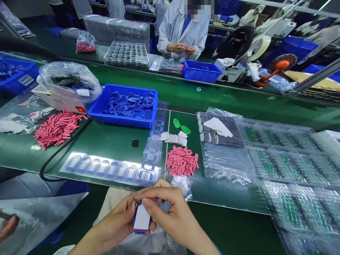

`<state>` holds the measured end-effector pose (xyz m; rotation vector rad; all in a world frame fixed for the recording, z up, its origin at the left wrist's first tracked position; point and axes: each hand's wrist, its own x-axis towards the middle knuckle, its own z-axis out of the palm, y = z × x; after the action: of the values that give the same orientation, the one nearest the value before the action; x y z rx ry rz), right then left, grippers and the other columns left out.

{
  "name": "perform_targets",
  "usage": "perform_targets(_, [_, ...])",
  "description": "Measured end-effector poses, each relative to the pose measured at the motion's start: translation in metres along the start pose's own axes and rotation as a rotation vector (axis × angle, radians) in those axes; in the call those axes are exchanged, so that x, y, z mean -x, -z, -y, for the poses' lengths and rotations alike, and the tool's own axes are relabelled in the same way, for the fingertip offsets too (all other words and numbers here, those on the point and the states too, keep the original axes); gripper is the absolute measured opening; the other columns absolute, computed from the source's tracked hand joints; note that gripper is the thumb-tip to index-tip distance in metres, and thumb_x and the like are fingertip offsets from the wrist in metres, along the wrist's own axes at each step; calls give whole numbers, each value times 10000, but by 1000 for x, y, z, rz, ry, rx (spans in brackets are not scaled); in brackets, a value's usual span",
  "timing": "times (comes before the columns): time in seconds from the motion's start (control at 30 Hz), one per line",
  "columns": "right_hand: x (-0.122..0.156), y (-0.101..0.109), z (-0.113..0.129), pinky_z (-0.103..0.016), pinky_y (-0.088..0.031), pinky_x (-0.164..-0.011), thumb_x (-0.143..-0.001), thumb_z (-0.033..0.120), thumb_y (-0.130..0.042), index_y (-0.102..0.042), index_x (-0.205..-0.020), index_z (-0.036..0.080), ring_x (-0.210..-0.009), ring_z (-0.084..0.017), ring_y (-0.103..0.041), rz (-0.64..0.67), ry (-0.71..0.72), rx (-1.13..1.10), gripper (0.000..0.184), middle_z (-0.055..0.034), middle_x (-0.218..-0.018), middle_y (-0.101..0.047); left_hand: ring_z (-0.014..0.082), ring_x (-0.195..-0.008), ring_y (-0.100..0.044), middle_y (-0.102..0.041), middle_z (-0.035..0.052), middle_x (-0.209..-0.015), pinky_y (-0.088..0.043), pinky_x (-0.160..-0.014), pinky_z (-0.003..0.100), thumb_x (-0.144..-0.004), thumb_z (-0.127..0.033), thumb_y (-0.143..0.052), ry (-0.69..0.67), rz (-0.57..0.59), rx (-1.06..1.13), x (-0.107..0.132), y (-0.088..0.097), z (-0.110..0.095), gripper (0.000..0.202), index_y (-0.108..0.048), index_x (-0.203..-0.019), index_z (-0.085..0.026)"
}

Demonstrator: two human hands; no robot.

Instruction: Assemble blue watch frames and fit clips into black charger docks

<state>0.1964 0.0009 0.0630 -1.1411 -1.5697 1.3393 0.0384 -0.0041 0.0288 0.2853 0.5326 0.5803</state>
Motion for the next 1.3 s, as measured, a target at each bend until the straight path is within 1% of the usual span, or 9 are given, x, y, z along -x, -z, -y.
perform_targets(0.23, [-7, 2, -1, -220, -520, -614, -847, 218, -531, -691, -943, 243, -731, -121, -601, 43, -5, 40, 188, -23, -812, -639, 127, -689, -689, -718, 16, -794, -515, -629, 188, -637, -364, -746, 25, -53, 72, -2, -6, -6, 428, -669, -1041, -246])
perform_targets(0.4, [-11, 10, -7, -242, -523, -594, -848, 269, -529, -661, -983, 233, -703, -134, -621, -166, 74, 177, 193, -25, -813, -670, 135, -776, -686, -739, 54, -825, -512, -675, 165, -590, -341, -783, -34, -111, 47, -3, 3, -14, 451, -686, -997, -173])
perform_targets(0.57, [-59, 72, -33, -274, -499, -599, -843, 358, -520, -658, -944, 205, -706, -147, -612, -498, 11, 662, 230, -47, -916, -688, 176, -898, -680, -743, 64, -942, -537, -767, 201, -663, -325, -731, -84, -235, 53, -4, 13, -30, 278, -717, -903, -185])
perform_targets(0.8, [-161, 133, -81, -423, -409, -759, -700, 405, -662, -659, -806, 164, -931, -306, -546, -575, -164, 1079, 263, -126, -890, -665, 203, -893, -684, -748, 63, -914, -549, -787, 236, -638, -298, -755, -191, -257, 136, -6, 18, -32, 291, -724, -909, -196])
perform_targets(0.93, [-174, 129, -90, -361, -436, -672, -727, 328, -650, -629, -740, 180, -816, -259, -591, -561, -134, 1090, 150, -81, -777, -668, 196, -898, -680, -749, 62, -906, -538, -805, 238, -649, -331, -744, -197, -289, 110, -2, 22, -30, 297, -724, -917, -204])
perform_targets(1.07, [-146, 104, -70, -303, -486, -649, -833, 277, -550, -621, -833, 192, -715, -177, -635, -527, 37, 1028, 111, -32, -785, -688, 184, -972, -651, -728, 47, -1004, -506, -857, 233, -682, -370, -714, -245, -265, 93, -1, 23, -29, 305, -714, -942, -211])
perform_targets(1.17, [-103, 73, -43, -252, -526, -698, -840, 250, -563, -629, -849, 223, -764, -134, -657, -429, 290, 981, 71, 7, -846, -707, 186, -1137, -555, -645, 35, -1191, -444, -955, 239, -715, -417, -673, -328, -223, 92, -4, 20, -26, 344, -693, -1004, -231])
perform_targets(1.2, [-87, 62, -36, -253, -540, -714, -826, 184, -575, -636, -876, 225, -793, -139, -667, -373, 517, 977, 88, 4, -858, -714, 185, -1172, -526, -619, 29, -1230, -426, -975, 239, -724, -426, -661, -355, -212, 96, -5, 19, -24, 351, -686, -1019, -237])
perform_targets(1.3, [-44, 36, -22, -305, -573, -776, -786, 82, -591, -606, -1090, 186, -948, -193, -651, -193, 821, 992, 322, -71, -1055, -680, 169, -1104, -573, -668, 22, -1150, -438, -943, 223, -717, -434, -668, -393, -193, 110, -8, 12, -19, 337, -697, -996, -246])
